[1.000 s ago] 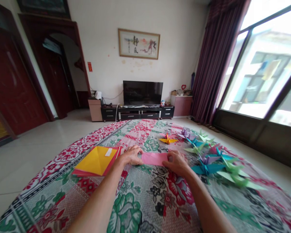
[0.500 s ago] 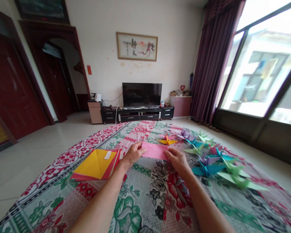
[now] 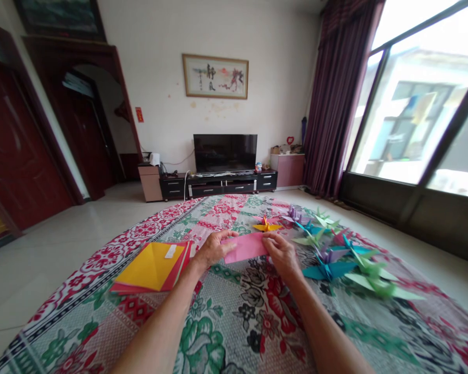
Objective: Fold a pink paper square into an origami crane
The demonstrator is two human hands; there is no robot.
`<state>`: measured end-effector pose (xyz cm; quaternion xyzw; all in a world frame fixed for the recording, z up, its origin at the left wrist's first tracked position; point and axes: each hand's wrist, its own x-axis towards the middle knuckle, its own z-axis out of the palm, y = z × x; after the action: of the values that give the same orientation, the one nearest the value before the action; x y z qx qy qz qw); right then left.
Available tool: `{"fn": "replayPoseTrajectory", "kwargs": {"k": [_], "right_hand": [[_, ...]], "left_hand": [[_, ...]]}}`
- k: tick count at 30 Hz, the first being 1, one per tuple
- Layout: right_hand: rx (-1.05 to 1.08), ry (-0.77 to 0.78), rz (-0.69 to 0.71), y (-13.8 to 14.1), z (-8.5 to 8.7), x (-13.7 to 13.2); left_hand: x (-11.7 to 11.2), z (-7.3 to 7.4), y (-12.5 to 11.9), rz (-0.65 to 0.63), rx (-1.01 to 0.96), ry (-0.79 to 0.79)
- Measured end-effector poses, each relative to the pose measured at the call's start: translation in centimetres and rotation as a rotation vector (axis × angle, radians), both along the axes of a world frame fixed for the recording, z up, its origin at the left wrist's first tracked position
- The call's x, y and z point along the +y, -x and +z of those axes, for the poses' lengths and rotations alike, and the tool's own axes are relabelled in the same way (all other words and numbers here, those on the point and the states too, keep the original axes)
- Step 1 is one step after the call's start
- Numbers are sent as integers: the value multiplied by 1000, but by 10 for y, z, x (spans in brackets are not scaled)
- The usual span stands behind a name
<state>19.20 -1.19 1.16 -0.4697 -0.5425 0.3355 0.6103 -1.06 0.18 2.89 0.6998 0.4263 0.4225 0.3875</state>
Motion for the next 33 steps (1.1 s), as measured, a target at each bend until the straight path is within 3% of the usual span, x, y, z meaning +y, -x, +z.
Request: {"fn": "replayPoseTrajectory", "kwargs": {"k": [11,19,26,33], "right_hand": [[-96,17,64,11,7,-4],[-201,75,176,6,13,-12],[137,186,358,7,5,-7],[434,264,496,17,4,-11]], "left_hand": [[-5,11,-5,-60,55,-38],[0,6,-8,99,-209,133],[6,3,-4,225,-452,166],[10,-1,-12,361,-575,69]]}}
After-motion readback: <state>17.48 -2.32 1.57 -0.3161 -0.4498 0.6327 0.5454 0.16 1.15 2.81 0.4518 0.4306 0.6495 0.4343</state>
